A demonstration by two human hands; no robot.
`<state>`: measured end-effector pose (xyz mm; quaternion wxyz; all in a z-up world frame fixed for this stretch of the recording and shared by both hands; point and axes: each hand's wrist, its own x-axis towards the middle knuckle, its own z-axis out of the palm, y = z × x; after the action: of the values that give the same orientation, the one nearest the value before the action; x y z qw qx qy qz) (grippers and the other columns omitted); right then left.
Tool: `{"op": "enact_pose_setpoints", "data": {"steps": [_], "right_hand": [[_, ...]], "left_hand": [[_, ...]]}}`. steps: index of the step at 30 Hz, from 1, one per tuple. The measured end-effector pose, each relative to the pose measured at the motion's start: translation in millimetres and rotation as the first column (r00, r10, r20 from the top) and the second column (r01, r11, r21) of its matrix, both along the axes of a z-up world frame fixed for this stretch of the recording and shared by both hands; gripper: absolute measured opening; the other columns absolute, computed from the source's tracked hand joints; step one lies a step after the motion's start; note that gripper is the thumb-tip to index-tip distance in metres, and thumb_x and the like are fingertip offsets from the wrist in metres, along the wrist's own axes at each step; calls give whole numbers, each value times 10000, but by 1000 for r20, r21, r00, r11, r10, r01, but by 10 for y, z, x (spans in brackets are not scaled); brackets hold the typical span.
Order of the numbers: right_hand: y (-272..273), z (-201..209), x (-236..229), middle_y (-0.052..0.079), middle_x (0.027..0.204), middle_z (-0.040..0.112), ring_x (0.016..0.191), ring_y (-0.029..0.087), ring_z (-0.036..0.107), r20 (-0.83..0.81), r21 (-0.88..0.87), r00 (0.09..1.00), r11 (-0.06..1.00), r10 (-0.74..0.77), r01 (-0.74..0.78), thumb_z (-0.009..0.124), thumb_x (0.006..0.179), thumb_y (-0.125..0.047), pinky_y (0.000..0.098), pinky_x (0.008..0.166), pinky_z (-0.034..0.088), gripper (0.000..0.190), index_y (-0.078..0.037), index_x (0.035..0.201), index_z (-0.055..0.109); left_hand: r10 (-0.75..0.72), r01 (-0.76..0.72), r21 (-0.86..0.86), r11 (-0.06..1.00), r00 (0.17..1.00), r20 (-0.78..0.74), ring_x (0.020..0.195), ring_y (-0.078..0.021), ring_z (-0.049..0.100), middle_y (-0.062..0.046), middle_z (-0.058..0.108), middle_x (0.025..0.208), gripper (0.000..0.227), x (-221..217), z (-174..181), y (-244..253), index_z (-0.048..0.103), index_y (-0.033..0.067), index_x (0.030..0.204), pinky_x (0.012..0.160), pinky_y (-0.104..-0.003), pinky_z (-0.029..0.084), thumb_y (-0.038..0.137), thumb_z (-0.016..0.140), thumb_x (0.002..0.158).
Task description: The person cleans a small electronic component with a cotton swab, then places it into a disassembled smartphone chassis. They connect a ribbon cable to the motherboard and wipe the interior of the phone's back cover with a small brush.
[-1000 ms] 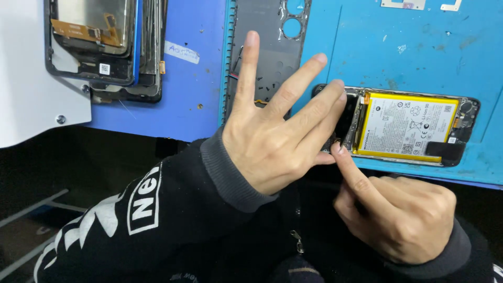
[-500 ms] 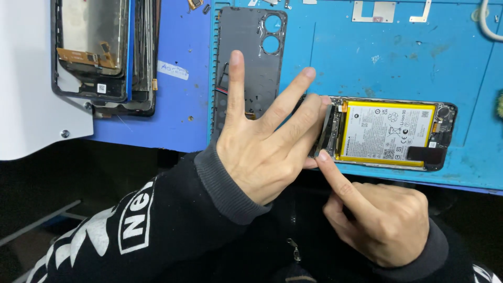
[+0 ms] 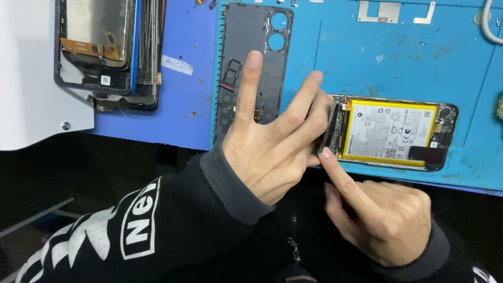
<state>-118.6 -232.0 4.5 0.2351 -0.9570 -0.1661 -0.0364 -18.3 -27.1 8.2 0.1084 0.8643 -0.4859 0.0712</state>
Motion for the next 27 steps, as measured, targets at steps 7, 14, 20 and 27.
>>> {"op": "enact_pose_setpoints", "data": {"steps": [7, 14, 20, 27], "right_hand": [[0, 98, 12, -24, 549, 535, 417, 144, 495, -31, 14, 998, 999, 51, -51, 820, 819, -126, 362, 465, 413, 592, -34, 1382, 661], [298, 235, 208, -13, 465, 479, 347, 153, 449, -7, -72, 988, 985, 156, -156, 827, 821, -254, 364, 404, 388, 535, -76, 1306, 690], [202, 141, 102, -5, 473, 498, 377, 162, 474, -84, -303, 996, 953, -36, 9, 852, 768, -527, 359, 456, 426, 957, 47, 1485, 584], [231, 106, 111, 7, 425, 494, 326, 158, 452, -122, -313, 985, 947, -119, 75, 803, 725, -574, 358, 412, 399, 998, 32, 1468, 527]], "left_hand": [[84, -116, -191, 975, 982, -167, 1457, -357, 382, -170, 507, 1510, 752, 70, 156, 232, 624, -65, 1473, 1207, -737, 241, 380, 785, 889], [165, -177, -238, 955, 984, -73, 1390, -336, 475, -105, 626, 1367, 425, 18, -46, 379, 717, -11, 1297, 1196, -793, 228, 243, 719, 956], [89, -107, -340, 934, 994, -69, 1382, -332, 489, -119, 659, 1304, 286, 51, -100, 335, 752, -50, 1217, 1140, -870, 203, 122, 617, 1032], [32, -38, -334, 942, 999, -23, 1421, -318, 475, -161, 643, 1239, 256, 62, -129, 279, 754, -99, 1126, 1181, -854, 225, 86, 617, 1012]]}}
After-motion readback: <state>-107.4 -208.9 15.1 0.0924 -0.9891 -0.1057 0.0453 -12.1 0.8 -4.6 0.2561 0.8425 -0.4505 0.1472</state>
